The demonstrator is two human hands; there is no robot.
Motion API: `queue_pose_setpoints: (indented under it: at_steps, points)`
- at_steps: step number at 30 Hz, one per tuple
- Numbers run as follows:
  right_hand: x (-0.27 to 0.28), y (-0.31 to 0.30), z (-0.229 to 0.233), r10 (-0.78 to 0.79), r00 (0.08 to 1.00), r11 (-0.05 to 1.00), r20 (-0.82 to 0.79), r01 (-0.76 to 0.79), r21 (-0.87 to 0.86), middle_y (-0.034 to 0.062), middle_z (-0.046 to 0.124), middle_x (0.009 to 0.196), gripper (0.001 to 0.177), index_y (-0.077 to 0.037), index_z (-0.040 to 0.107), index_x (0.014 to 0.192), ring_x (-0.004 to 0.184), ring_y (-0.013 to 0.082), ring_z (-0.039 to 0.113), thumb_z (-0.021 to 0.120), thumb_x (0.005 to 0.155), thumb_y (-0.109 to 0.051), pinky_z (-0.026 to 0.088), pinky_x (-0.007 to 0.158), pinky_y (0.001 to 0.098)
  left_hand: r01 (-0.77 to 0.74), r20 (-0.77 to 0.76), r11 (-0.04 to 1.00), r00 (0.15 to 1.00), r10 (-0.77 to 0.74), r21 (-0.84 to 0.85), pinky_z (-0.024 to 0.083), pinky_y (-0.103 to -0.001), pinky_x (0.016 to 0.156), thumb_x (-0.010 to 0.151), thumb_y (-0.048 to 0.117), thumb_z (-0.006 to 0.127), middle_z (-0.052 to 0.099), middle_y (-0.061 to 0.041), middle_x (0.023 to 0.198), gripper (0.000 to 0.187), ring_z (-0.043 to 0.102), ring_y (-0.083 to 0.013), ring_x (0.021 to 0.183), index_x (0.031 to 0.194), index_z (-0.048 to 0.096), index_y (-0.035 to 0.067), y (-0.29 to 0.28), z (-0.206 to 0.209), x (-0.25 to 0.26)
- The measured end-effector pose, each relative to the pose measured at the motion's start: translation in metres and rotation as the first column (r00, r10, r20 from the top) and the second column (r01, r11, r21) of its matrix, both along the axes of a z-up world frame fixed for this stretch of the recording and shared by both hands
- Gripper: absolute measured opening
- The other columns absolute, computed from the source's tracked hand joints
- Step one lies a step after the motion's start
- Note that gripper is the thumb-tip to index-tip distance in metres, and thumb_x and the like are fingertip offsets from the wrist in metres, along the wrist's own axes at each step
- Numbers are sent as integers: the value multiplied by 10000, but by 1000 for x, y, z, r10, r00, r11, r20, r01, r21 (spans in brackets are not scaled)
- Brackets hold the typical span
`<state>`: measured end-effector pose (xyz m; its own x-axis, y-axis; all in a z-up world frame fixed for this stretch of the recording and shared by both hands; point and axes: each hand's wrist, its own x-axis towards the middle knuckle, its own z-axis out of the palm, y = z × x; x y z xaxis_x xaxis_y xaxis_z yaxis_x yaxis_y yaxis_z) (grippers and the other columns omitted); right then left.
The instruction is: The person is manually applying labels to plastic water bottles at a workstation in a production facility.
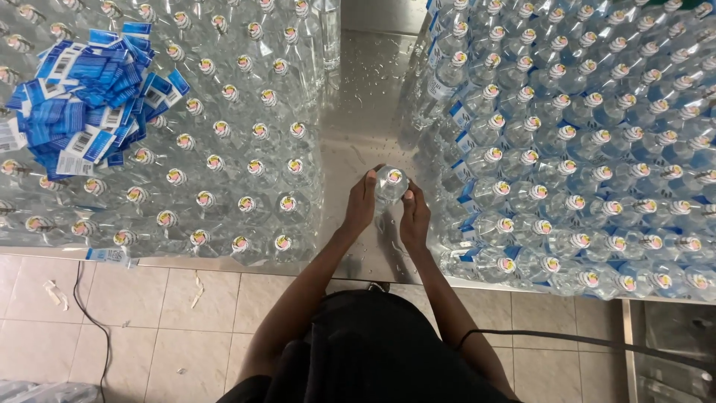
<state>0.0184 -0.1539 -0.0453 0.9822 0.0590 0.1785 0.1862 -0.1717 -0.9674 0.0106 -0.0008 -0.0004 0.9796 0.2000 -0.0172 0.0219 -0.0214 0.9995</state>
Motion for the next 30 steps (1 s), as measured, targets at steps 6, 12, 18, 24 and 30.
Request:
queue_pose_setpoints:
  at_steps: [6,12,18,24,30]
  points:
    - [1,-6,10,83,996,996,-12,-83,-42,277,666,1432,432,-26,553,1551,1338,447,645,501,1197,-268,562,1097,616,16,-49,995,999,-21,-100,277,-603,1338,1228,473,286,485,-310,1650,675,425,-443,1567,1633,483,-30,4,-16,13]
    - [6,-8,36,206,960,970,-189,-226,-90,353,474,1609,909,-37,317,1713,1438,558,525,829,1010,-302,450,1209,685,11,-2,991,1000,-11,-132,298,-596,1318,1223,450,367,550,-277,1612,593,435,-432,1562,1606,538,31,13,10,-4]
    - [16,-13,11,185,955,974,-233,-209,-83,274,587,1552,875,-69,482,1654,1413,485,582,922,920,-251,490,1216,609,47,35,993,998,-43,-106,250,-632,1327,1215,421,355,433,-289,1696,611,341,-478,1599,1697,384,47,11,-10,-22]
    - [24,-21,-3,230,953,960,-197,-256,-117,199,623,1540,834,-87,518,1637,1411,388,616,919,930,-273,479,1222,572,42,35,993,999,-38,-113,253,-595,1340,1224,457,280,473,-272,1676,624,374,-438,1594,1666,438,45,9,-22,-17]
    - [21,-15,6,254,953,958,-164,-271,-89,279,592,1552,788,-16,512,1618,1430,476,563,887,959,-231,482,1230,591,-8,-22,998,1000,7,-56,307,-556,1328,1226,471,274,546,-214,1638,608,472,-390,1552,1648,502,99,8,-29,-11]
